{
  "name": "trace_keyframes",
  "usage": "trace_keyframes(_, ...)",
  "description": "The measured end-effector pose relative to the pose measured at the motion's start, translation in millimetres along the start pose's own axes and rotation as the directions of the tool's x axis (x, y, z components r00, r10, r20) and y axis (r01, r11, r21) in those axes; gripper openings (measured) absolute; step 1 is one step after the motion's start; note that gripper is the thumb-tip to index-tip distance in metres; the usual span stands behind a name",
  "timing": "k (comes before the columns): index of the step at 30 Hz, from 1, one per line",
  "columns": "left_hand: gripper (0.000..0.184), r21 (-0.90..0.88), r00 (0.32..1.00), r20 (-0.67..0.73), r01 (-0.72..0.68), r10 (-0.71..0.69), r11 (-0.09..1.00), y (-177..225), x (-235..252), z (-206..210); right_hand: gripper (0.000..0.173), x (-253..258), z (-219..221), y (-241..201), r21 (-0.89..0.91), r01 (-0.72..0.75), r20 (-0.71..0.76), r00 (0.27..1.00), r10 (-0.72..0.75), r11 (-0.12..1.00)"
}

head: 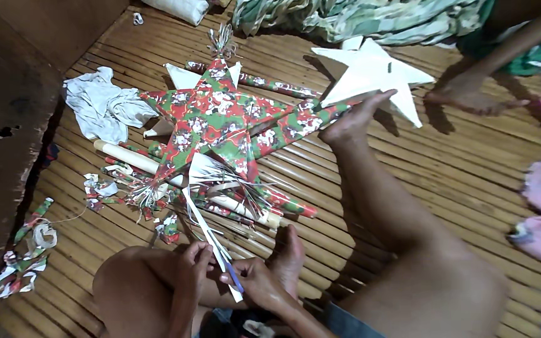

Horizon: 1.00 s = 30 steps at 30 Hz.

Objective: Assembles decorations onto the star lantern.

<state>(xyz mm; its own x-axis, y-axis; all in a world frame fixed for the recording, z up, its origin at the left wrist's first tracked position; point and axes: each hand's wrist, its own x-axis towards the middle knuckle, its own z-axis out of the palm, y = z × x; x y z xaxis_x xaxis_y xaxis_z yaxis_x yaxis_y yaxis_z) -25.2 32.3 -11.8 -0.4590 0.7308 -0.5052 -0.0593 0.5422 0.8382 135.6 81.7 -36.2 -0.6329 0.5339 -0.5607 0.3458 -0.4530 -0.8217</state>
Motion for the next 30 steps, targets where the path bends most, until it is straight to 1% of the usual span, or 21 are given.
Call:
trace_keyframes(3, 0.021, 0.038, 0.999, -0.026, 0.025, -0.024, 0.999, 8, 6, -3, 0.031, 0, 0, 0, -0.016, -0.009, 0.011, 1.0, 0.01, 1.0)
trace_keyframes(8, 0.018, 0.075, 0.999, -0.039, -0.018, 0.021, 0.997, 7, 15, -5, 0.03, 0, 0, -2, -0.008, -0.016, 0.011, 1.0, 0.016, 1.0)
trace_keyframes(12, 0.015, 0.052, 1.0, -0.011, -0.019, 0.02, 0.998, 10, 11, -1, 0.03, 3, -1, -2, -0.007, 0.002, 0.015, 1.0, -0.002, 1.0)
trace_keyframes(16, 0.014, 0.019, 0.999, -0.025, -0.044, 0.044, 0.999, 5, 10, 2, 0.032, 9, -1, -3, -0.021, 0.02, 0.01, 1.0, -0.019, 1.0)
trace_keyframes(24, 0.013, 0.024, 0.996, -0.04, -0.079, 0.08, 0.997, 3, 10, 3, 0.032, 12, 0, -3, 0.018, 0.03, 0.022, 0.999, -0.03, 0.999)
trace_keyframes(26, 0.014, 0.033, 0.996, -0.038, -0.075, 0.076, 0.997, 2, 11, 2, 0.032, 12, 0, -5, 0.007, 0.018, 0.017, 1.0, -0.018, 1.0)
trace_keyframes(30, 0.017, 0.066, 0.998, -0.049, -0.025, 0.028, 0.998, 9, 15, -2, 0.032, 11, 0, -6, -0.014, -0.005, 0.015, 1.0, 0.005, 1.0)
